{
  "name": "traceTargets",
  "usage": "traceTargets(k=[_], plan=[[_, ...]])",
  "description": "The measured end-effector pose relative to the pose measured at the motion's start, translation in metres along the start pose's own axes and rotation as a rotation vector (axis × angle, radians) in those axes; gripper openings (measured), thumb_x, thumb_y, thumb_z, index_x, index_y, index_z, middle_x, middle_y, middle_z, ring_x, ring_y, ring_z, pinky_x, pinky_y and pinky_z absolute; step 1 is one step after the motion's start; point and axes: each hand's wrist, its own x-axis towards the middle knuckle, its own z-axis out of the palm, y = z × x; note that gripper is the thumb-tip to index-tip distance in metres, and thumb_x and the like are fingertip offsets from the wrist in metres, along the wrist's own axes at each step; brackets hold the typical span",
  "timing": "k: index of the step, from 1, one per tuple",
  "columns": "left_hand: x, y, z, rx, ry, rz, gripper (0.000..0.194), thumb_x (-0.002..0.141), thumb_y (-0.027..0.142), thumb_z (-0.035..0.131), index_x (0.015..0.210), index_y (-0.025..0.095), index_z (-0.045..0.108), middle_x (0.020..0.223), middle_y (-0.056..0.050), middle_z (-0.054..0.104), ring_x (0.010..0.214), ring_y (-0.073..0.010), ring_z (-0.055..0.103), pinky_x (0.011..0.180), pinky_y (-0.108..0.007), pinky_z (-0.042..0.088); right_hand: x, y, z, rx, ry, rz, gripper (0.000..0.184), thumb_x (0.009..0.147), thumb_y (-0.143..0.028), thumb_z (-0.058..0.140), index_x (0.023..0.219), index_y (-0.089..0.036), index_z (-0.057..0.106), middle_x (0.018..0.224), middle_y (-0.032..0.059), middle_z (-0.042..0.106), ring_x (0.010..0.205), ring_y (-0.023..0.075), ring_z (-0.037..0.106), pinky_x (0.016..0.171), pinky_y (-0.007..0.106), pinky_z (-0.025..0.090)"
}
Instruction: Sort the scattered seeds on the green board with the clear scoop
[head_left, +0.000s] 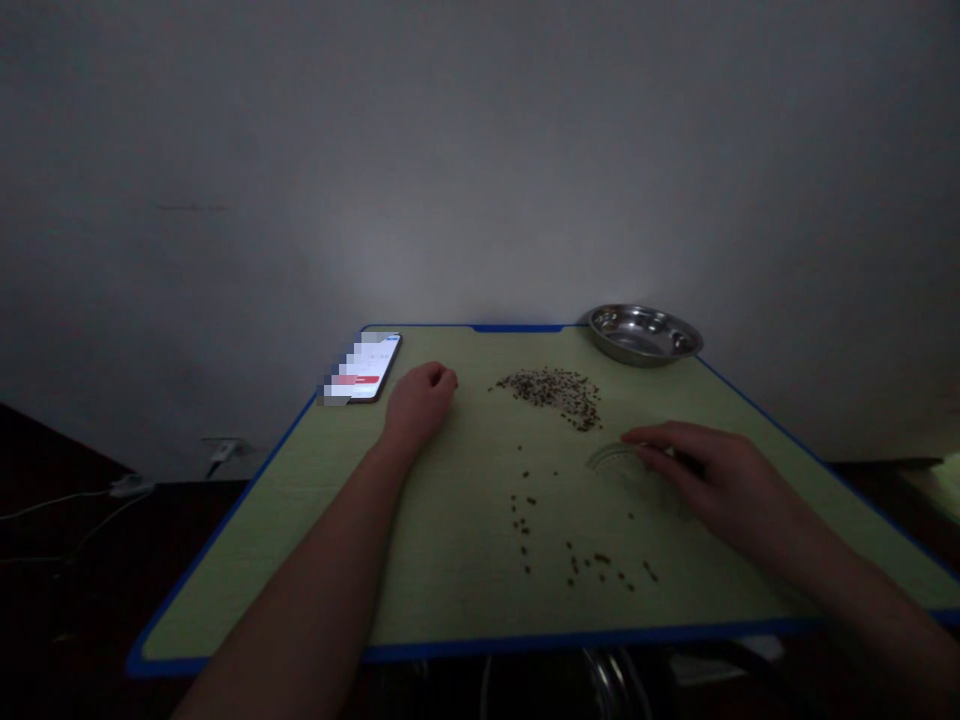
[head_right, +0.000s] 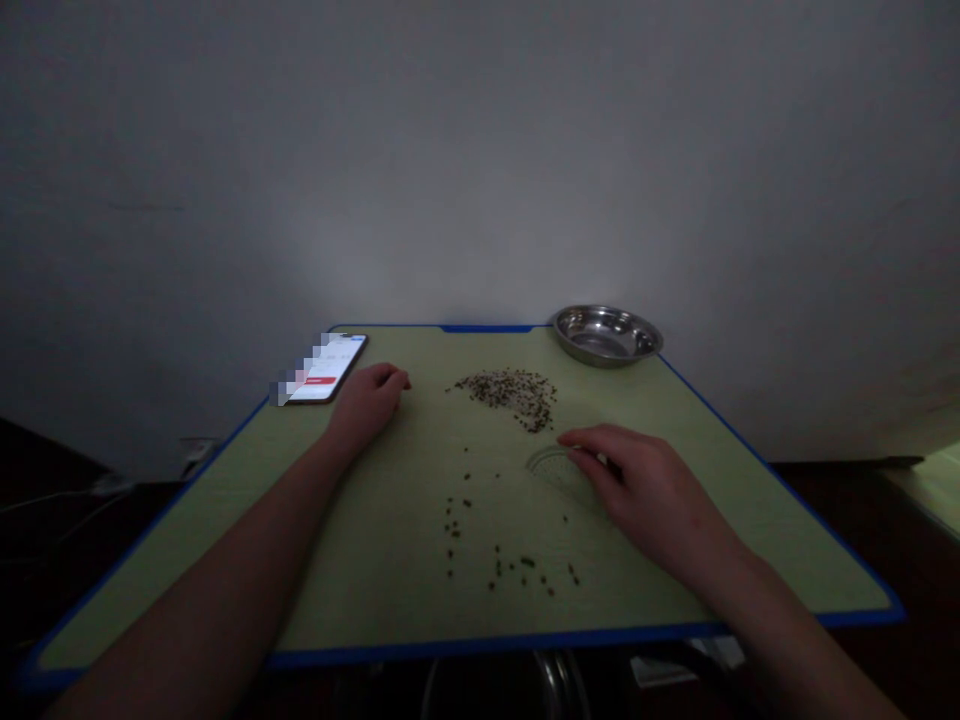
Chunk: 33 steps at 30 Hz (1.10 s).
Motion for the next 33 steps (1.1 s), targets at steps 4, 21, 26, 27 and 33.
traceTargets(k=[4, 21, 26, 27, 33], plan=[[0.001, -0.001, 0.000, -0.005, -0.011, -0.004, 0.030, 0.077, 0.035, 0.040, 0.072, 0.017, 0.064, 0.063, -0.004, 0.060, 0.061, -0.0150, 0.051, 0.054, -0.027, 0.030, 0.004, -0.004, 0.006, -0.011, -0.020, -0.014, 0.022, 0.088, -0.029, 0.048, 0.098, -0.022, 0.066, 0.096, 0.0055, 0.072, 0.084, 0.0213, 0.067, 0.076, 0.037, 0.054], [0.001, 0.001, -0.001, 0.028, -0.030, -0.005, 0.031, 0.078, 0.035, 0.039, 0.072, 0.017, 0.063, 0.064, -0.004, 0.060, 0.061, -0.0144, 0.050, 0.054, -0.026, 0.029, 0.035, -0.012, 0.012, 0.043, -0.050, -0.070, 0.022, 0.087, -0.025, 0.051, 0.100, -0.020, 0.068, 0.093, 0.0051, 0.072, 0.081, 0.0187, 0.065, 0.071, 0.030, 0.050], [0.000, 0.002, -0.001, 0.013, -0.032, -0.024, 0.030, 0.077, 0.035, 0.040, 0.073, 0.017, 0.064, 0.064, -0.004, 0.060, 0.061, -0.0148, 0.050, 0.054, -0.027, 0.029, 0.051, -0.021, 0.018, 0.037, -0.069, -0.128, 0.020, 0.085, -0.024, 0.054, 0.099, -0.022, 0.068, 0.090, 0.0039, 0.073, 0.071, 0.0163, 0.064, 0.063, 0.028, 0.047], [0.000, 0.002, -0.001, 0.012, -0.032, -0.029, 0.030, 0.078, 0.035, 0.040, 0.073, 0.017, 0.064, 0.065, -0.004, 0.060, 0.061, -0.0148, 0.051, 0.054, -0.027, 0.030, 0.052, -0.024, 0.019, 0.032, -0.074, -0.139, 0.020, 0.085, -0.024, 0.053, 0.099, -0.022, 0.068, 0.090, 0.0039, 0.072, 0.070, 0.0161, 0.063, 0.062, 0.028, 0.047], [0.000, -0.001, 0.000, 0.025, -0.024, -0.012, 0.031, 0.078, 0.035, 0.040, 0.073, 0.017, 0.064, 0.066, -0.004, 0.061, 0.061, -0.0147, 0.051, 0.054, -0.026, 0.030, 0.047, -0.024, 0.024, 0.037, -0.078, -0.085, 0.021, 0.084, -0.023, 0.054, 0.099, -0.021, 0.068, 0.082, 0.0031, 0.072, 0.063, 0.0148, 0.061, 0.058, 0.027, 0.044]])
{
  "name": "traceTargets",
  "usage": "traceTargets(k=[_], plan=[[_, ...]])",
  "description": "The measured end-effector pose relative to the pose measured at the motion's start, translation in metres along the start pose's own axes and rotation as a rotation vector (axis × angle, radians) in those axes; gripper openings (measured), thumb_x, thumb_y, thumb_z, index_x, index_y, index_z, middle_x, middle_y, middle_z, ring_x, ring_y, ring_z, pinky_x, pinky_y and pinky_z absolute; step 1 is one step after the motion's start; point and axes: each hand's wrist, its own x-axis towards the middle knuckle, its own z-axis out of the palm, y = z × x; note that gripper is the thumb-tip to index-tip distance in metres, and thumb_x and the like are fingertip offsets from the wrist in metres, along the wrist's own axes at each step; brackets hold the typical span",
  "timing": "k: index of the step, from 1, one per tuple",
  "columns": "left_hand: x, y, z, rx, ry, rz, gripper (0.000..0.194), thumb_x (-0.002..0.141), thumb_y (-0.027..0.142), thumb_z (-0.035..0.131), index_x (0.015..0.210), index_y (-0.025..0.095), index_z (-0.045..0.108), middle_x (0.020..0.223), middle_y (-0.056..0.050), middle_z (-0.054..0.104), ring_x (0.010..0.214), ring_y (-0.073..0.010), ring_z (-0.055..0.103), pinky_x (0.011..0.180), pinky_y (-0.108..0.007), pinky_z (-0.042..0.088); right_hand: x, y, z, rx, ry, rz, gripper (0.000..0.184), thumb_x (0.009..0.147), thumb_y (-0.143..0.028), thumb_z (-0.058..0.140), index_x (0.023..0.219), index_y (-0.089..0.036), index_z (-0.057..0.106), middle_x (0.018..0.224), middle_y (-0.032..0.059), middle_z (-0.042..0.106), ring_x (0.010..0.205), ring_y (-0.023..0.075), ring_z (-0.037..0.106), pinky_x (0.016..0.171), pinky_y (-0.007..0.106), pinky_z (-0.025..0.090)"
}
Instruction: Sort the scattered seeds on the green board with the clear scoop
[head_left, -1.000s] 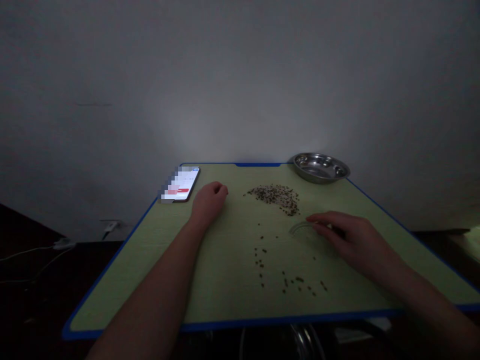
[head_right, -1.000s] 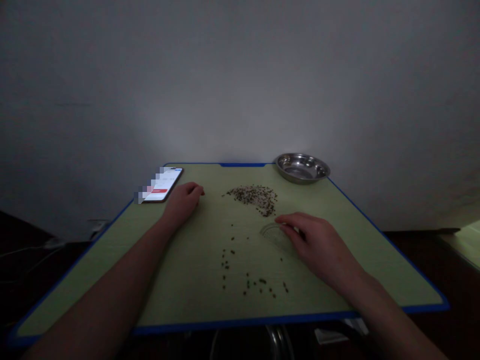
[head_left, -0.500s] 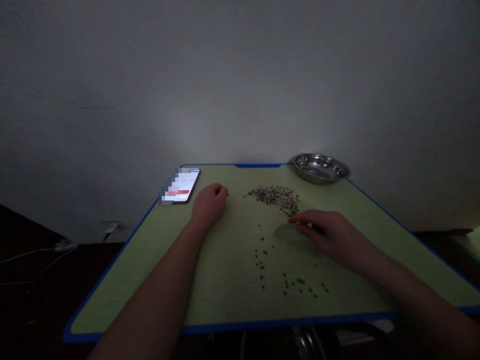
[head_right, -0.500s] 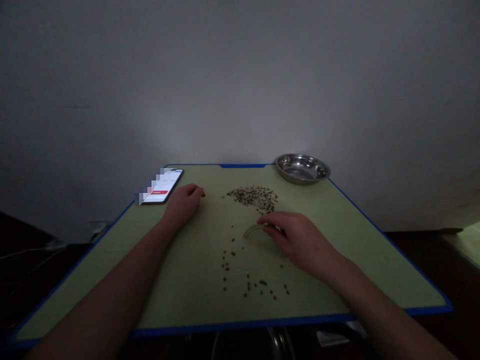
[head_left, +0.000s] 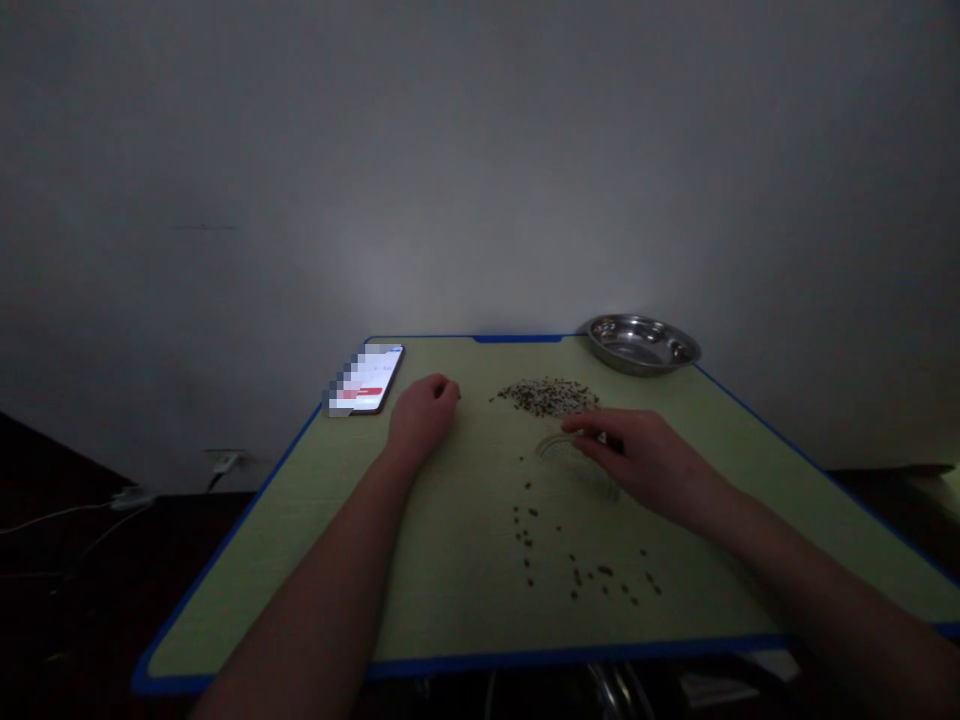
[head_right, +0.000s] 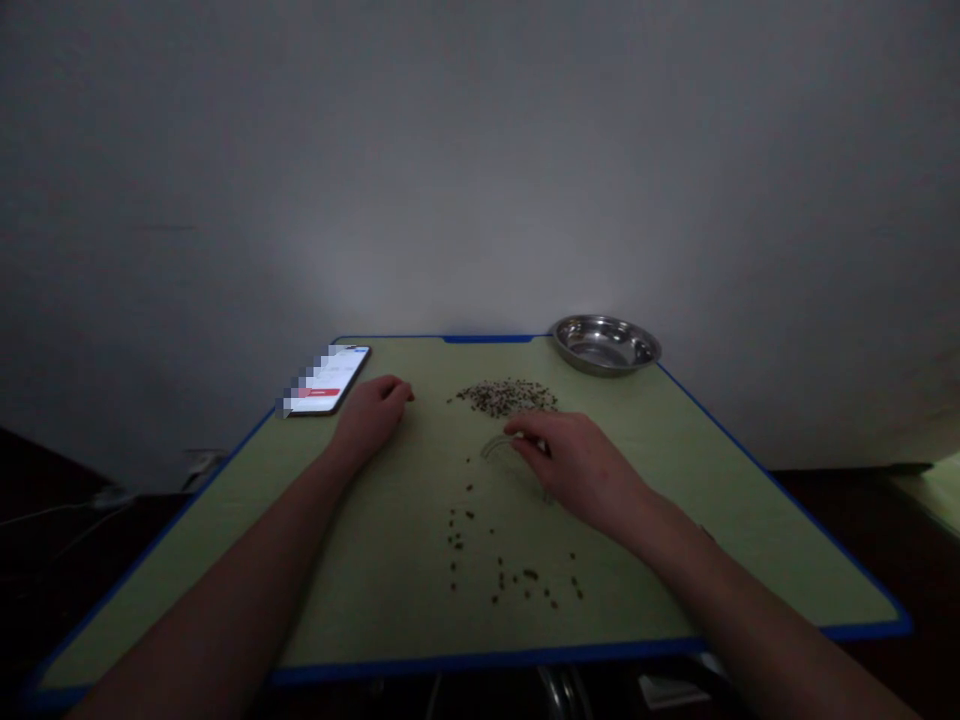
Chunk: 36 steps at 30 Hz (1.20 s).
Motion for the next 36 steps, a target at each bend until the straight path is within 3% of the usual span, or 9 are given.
traceTargets(k=[10, 17, 26, 32, 36], plan=[[0.000, 0.001, -0.001, -0.009, -0.013, -0.005, 0.031, 0.078, 0.035, 0.039, 0.074, 0.017, 0.064, 0.065, -0.004, 0.061, 0.061, -0.0150, 0.050, 0.054, -0.027, 0.030, 0.006, 0.013, 0.006, -0.038, -0.064, 0.033, 0.023, 0.083, -0.022, 0.054, 0.101, -0.021, 0.069, 0.087, 0.0051, 0.073, 0.068, 0.0172, 0.063, 0.060, 0.028, 0.045], [0.000, 0.001, -0.001, 0.005, 0.003, 0.008, 0.031, 0.078, 0.036, 0.039, 0.071, 0.017, 0.063, 0.066, -0.004, 0.060, 0.062, -0.0149, 0.051, 0.054, -0.026, 0.029, 0.022, 0.027, -0.003, -0.124, -0.074, 0.051, 0.021, 0.083, -0.023, 0.053, 0.095, -0.022, 0.071, 0.087, 0.0049, 0.073, 0.071, 0.0186, 0.064, 0.063, 0.029, 0.044], [-0.001, 0.002, -0.003, 0.002, -0.011, -0.010, 0.031, 0.078, 0.036, 0.039, 0.073, 0.018, 0.063, 0.067, -0.004, 0.061, 0.062, -0.0149, 0.050, 0.054, -0.027, 0.029, 0.030, 0.039, -0.021, -0.039, 0.002, 0.107, 0.019, 0.082, -0.023, 0.055, 0.093, -0.019, 0.069, 0.080, 0.0038, 0.070, 0.063, 0.0149, 0.058, 0.057, 0.026, 0.041], [0.000, 0.001, -0.002, 0.018, -0.006, -0.002, 0.031, 0.078, 0.036, 0.039, 0.072, 0.018, 0.063, 0.067, -0.004, 0.061, 0.062, -0.0147, 0.050, 0.055, -0.027, 0.029, 0.029, 0.036, -0.016, 0.006, -0.129, 0.061, 0.016, 0.081, -0.022, 0.054, 0.087, -0.020, 0.069, 0.080, 0.0030, 0.070, 0.066, 0.0147, 0.059, 0.058, 0.025, 0.041], [0.000, 0.001, -0.002, 0.004, -0.010, 0.001, 0.031, 0.078, 0.036, 0.039, 0.073, 0.018, 0.063, 0.066, -0.004, 0.061, 0.062, -0.0152, 0.051, 0.054, -0.027, 0.029, 0.036, 0.036, -0.006, -0.039, -0.143, 0.048, 0.016, 0.079, -0.019, 0.054, 0.086, -0.021, 0.069, 0.081, 0.0027, 0.070, 0.068, 0.0153, 0.060, 0.059, 0.026, 0.042]])
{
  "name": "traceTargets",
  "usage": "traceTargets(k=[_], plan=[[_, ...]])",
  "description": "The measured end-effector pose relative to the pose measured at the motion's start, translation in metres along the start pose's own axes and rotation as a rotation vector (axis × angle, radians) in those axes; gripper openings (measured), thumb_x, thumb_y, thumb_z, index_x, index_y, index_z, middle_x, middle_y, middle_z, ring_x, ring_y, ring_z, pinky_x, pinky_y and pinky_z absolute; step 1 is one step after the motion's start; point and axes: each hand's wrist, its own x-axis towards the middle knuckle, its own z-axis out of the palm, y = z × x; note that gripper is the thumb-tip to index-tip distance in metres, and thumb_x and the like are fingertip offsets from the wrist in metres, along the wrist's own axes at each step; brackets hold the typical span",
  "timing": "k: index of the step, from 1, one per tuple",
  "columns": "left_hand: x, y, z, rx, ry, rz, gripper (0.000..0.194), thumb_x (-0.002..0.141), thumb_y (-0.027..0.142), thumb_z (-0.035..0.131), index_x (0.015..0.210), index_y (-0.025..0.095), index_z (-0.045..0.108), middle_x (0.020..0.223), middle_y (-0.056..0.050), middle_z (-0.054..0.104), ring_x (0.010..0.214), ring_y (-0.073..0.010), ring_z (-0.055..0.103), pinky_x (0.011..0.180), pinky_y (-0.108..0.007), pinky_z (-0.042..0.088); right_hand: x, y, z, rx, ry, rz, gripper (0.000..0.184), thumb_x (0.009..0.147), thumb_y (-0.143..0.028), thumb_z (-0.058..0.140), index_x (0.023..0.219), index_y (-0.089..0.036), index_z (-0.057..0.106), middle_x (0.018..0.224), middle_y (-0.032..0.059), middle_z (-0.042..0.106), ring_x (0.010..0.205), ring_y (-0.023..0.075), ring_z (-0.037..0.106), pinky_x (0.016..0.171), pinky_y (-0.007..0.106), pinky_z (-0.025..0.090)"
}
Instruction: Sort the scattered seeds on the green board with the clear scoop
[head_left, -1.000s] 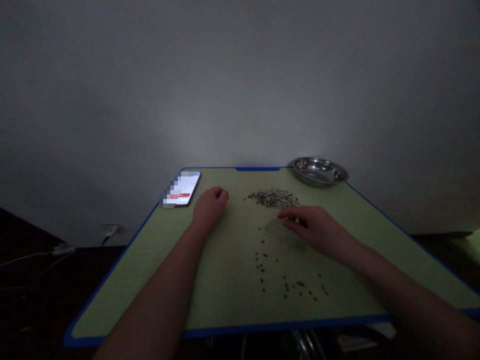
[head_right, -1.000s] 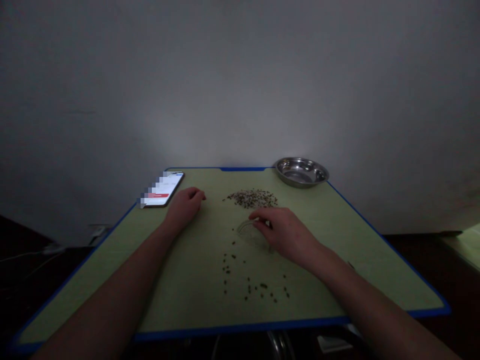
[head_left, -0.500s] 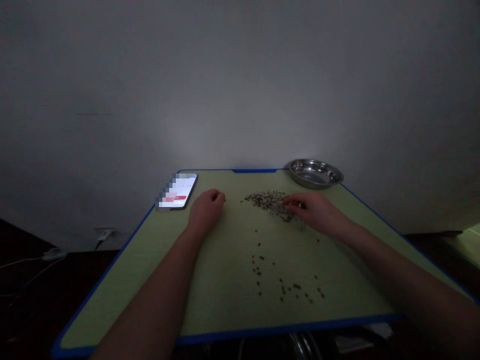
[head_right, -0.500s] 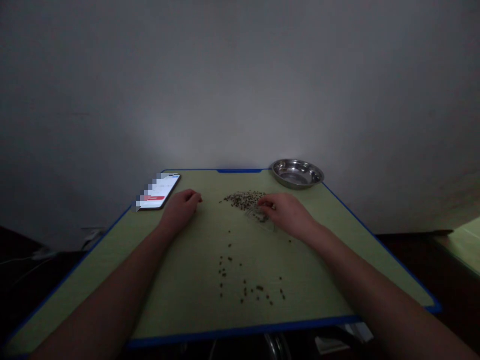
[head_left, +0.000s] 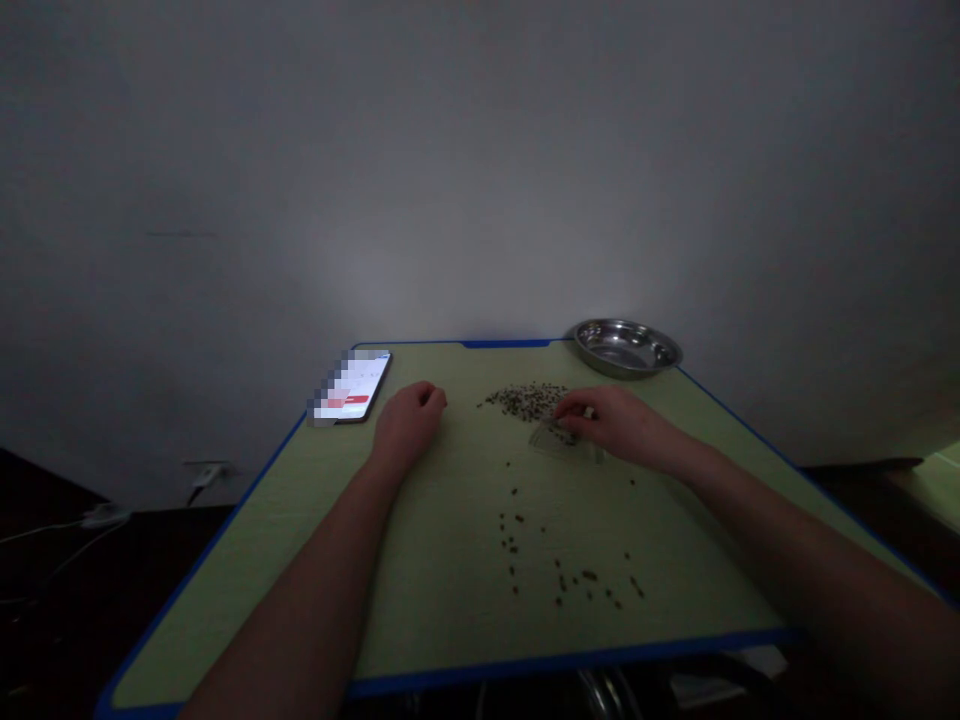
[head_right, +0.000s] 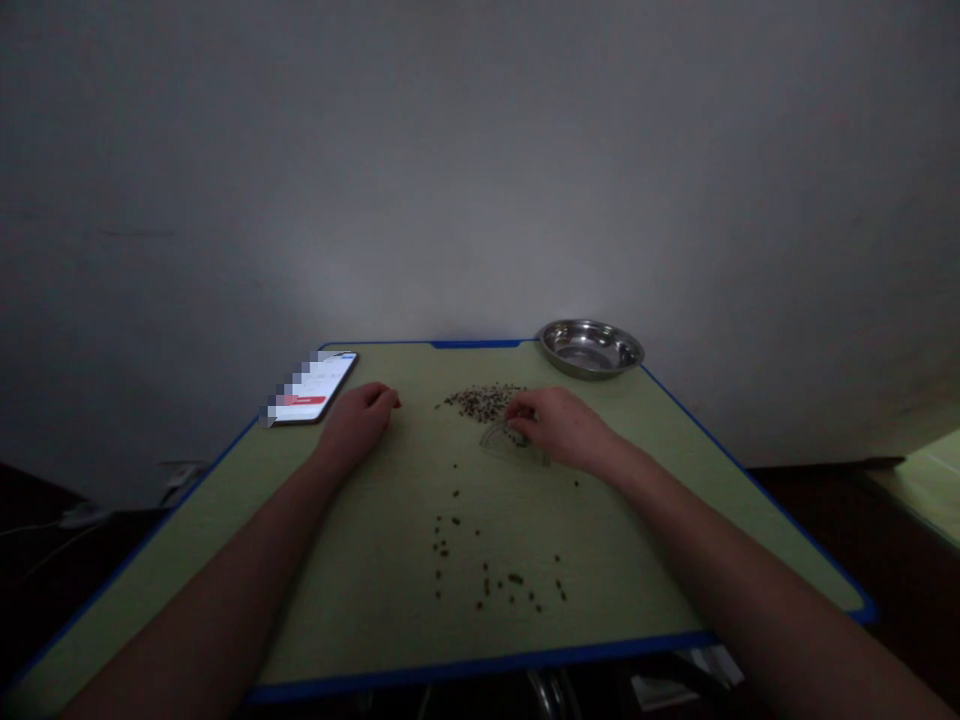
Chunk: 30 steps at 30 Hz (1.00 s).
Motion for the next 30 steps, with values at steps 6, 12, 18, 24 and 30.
traceTargets(k=[6, 12, 18, 24, 30], plan=[[0.000, 0.001, -0.001, 0.015, -0.015, -0.021, 0.030, 0.078, 0.036, 0.039, 0.073, 0.018, 0.063, 0.064, -0.004, 0.061, 0.064, -0.0164, 0.053, 0.054, -0.026, 0.030, 0.021, 0.007, 0.004, -0.100, 0.051, 0.027, 0.015, 0.080, -0.023, 0.055, 0.085, -0.019, 0.069, 0.080, 0.0058, 0.070, 0.069, 0.0171, 0.061, 0.060, 0.027, 0.041], [0.002, -0.002, 0.001, 0.014, -0.001, -0.002, 0.030, 0.078, 0.037, 0.039, 0.072, 0.018, 0.062, 0.069, -0.004, 0.062, 0.064, -0.0159, 0.053, 0.054, -0.026, 0.030, 0.034, 0.009, 0.005, -0.158, 0.095, 0.001, 0.016, 0.082, -0.025, 0.054, 0.088, -0.019, 0.068, 0.085, 0.0068, 0.070, 0.074, 0.0188, 0.061, 0.065, 0.029, 0.041], [0.001, -0.004, 0.001, 0.023, -0.002, 0.016, 0.031, 0.078, 0.038, 0.038, 0.072, 0.018, 0.062, 0.068, -0.004, 0.062, 0.065, -0.0161, 0.053, 0.055, -0.026, 0.031, 0.040, 0.008, 0.005, -0.194, 0.138, -0.022, 0.017, 0.084, -0.026, 0.052, 0.090, -0.021, 0.068, 0.087, 0.0064, 0.070, 0.077, 0.0193, 0.061, 0.067, 0.030, 0.042], [0.001, -0.002, 0.000, 0.013, -0.009, -0.005, 0.032, 0.078, 0.037, 0.038, 0.074, 0.018, 0.063, 0.068, -0.004, 0.063, 0.065, -0.0163, 0.053, 0.055, -0.026, 0.031, 0.036, 0.004, -0.010, -0.125, 0.188, -0.041, 0.015, 0.082, -0.023, 0.053, 0.086, -0.020, 0.067, 0.082, 0.0051, 0.070, 0.069, 0.0168, 0.060, 0.060, 0.028, 0.042], [0.000, 0.000, 0.000, 0.016, -0.005, -0.007, 0.032, 0.078, 0.037, 0.038, 0.072, 0.018, 0.063, 0.067, -0.004, 0.063, 0.065, -0.0165, 0.054, 0.055, -0.026, 0.031, 0.026, -0.016, -0.012, -0.045, 0.137, -0.095, 0.018, 0.082, -0.022, 0.055, 0.093, -0.020, 0.069, 0.084, 0.0042, 0.071, 0.068, 0.0154, 0.060, 0.060, 0.027, 0.043]])
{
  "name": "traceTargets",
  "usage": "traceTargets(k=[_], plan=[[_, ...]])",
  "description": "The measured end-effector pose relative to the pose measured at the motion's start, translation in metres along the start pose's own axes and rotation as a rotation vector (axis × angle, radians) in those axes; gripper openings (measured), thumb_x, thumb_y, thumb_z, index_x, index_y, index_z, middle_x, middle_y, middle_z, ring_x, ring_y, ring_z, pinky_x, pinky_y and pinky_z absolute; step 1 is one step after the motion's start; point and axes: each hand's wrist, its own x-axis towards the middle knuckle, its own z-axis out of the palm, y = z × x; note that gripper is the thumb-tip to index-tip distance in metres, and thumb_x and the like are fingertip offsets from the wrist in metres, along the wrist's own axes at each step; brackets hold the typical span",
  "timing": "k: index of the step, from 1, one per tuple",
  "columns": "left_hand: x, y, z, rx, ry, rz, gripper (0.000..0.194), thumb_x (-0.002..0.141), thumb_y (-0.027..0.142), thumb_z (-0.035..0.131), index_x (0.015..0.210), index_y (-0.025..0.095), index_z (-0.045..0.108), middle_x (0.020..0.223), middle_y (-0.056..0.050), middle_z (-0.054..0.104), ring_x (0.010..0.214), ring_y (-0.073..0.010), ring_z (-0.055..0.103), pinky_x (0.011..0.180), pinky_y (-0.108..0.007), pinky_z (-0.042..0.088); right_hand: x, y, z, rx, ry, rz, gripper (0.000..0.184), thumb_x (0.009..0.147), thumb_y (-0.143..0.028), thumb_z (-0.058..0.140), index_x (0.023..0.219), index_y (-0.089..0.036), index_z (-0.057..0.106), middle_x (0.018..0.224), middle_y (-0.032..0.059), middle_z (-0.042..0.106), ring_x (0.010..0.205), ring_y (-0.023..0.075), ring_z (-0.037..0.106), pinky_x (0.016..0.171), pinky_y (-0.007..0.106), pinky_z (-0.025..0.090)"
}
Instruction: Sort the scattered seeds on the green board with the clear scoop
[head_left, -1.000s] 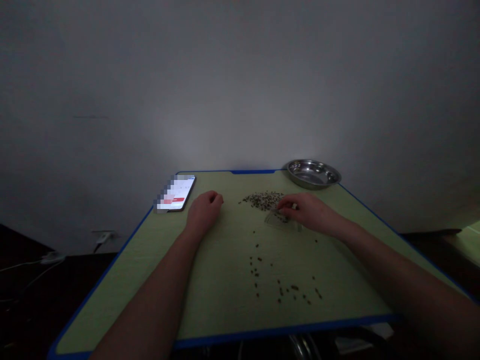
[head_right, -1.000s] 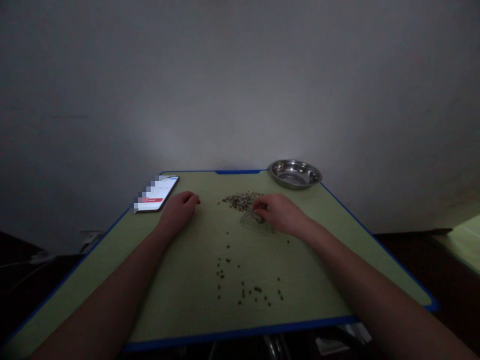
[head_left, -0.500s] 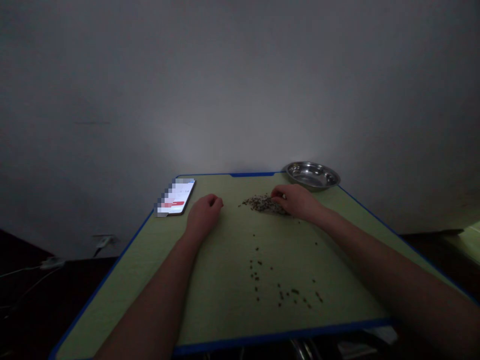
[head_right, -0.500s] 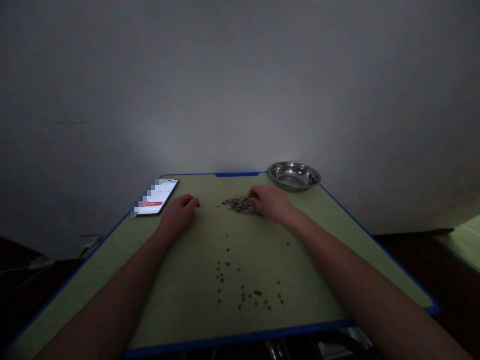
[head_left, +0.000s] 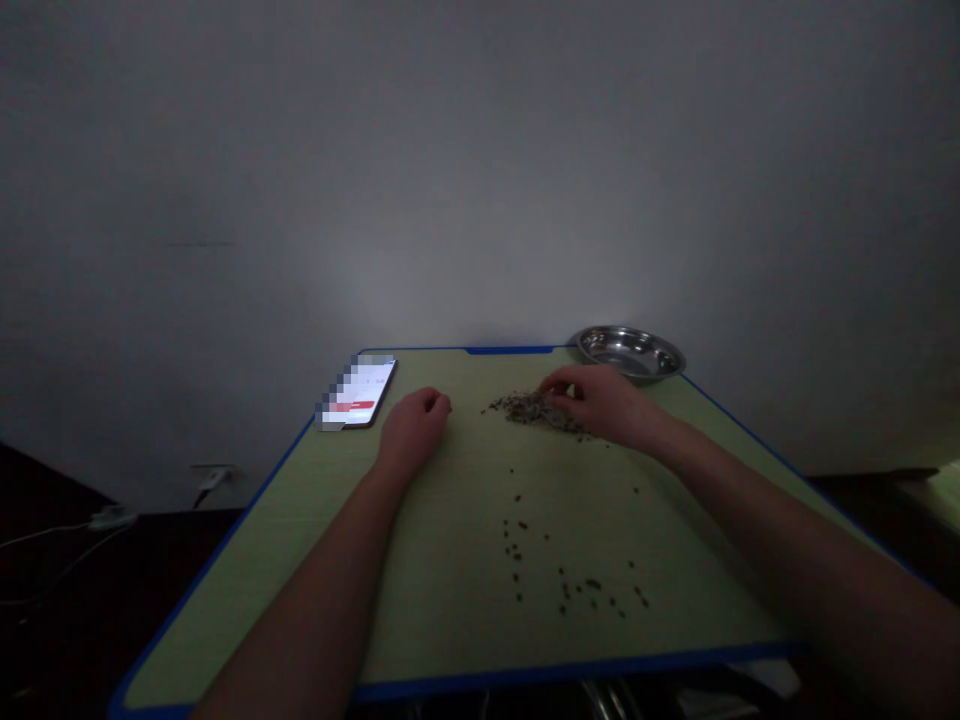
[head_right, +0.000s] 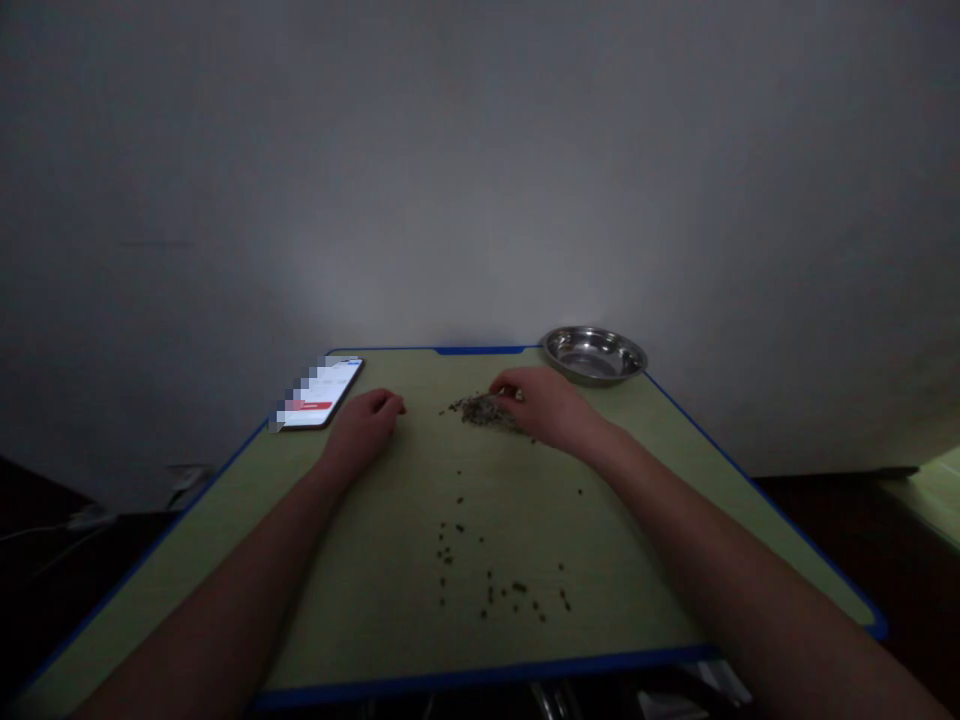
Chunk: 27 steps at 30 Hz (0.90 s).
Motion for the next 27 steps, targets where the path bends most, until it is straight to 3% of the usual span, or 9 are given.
traceTargets(k=[5, 15, 22, 27], plan=[[0.000, 0.000, 0.000, -0.002, -0.001, 0.005, 0.032, 0.078, 0.037, 0.038, 0.073, 0.018, 0.063, 0.067, -0.004, 0.062, 0.065, -0.0166, 0.053, 0.056, -0.027, 0.031, 0.001, -0.017, 0.013, 0.050, -0.108, -0.061, 0.018, 0.082, -0.021, 0.055, 0.091, -0.020, 0.071, 0.087, 0.0047, 0.072, 0.073, 0.0160, 0.062, 0.065, 0.027, 0.044], [0.001, -0.004, 0.003, 0.004, 0.020, 0.017, 0.032, 0.079, 0.036, 0.038, 0.072, 0.018, 0.064, 0.069, -0.004, 0.063, 0.065, -0.0157, 0.053, 0.055, -0.026, 0.031, 0.007, -0.027, 0.031, 0.095, -0.243, -0.140, 0.019, 0.079, -0.018, 0.056, 0.089, -0.019, 0.072, 0.084, 0.0036, 0.072, 0.072, 0.0149, 0.062, 0.066, 0.026, 0.043], [-0.001, -0.001, 0.002, -0.004, 0.018, 0.018, 0.029, 0.079, 0.034, 0.039, 0.070, 0.018, 0.062, 0.066, -0.004, 0.061, 0.062, -0.0152, 0.052, 0.055, -0.027, 0.029, -0.014, -0.043, 0.021, 0.196, -0.347, -0.147, 0.017, 0.077, -0.016, 0.058, 0.085, -0.020, 0.072, 0.077, 0.0004, 0.070, 0.065, 0.0115, 0.058, 0.061, 0.023, 0.042], [-0.004, 0.000, 0.000, -0.014, 0.008, 0.042, 0.029, 0.079, 0.034, 0.039, 0.072, 0.018, 0.062, 0.063, -0.003, 0.058, 0.061, -0.0149, 0.050, 0.055, -0.027, 0.027, -0.013, -0.054, -0.004, 0.154, -0.219, -0.173, 0.011, 0.078, -0.018, 0.061, 0.081, -0.016, 0.072, 0.073, 0.0023, 0.064, 0.065, 0.0118, 0.054, 0.060, 0.023, 0.040]])
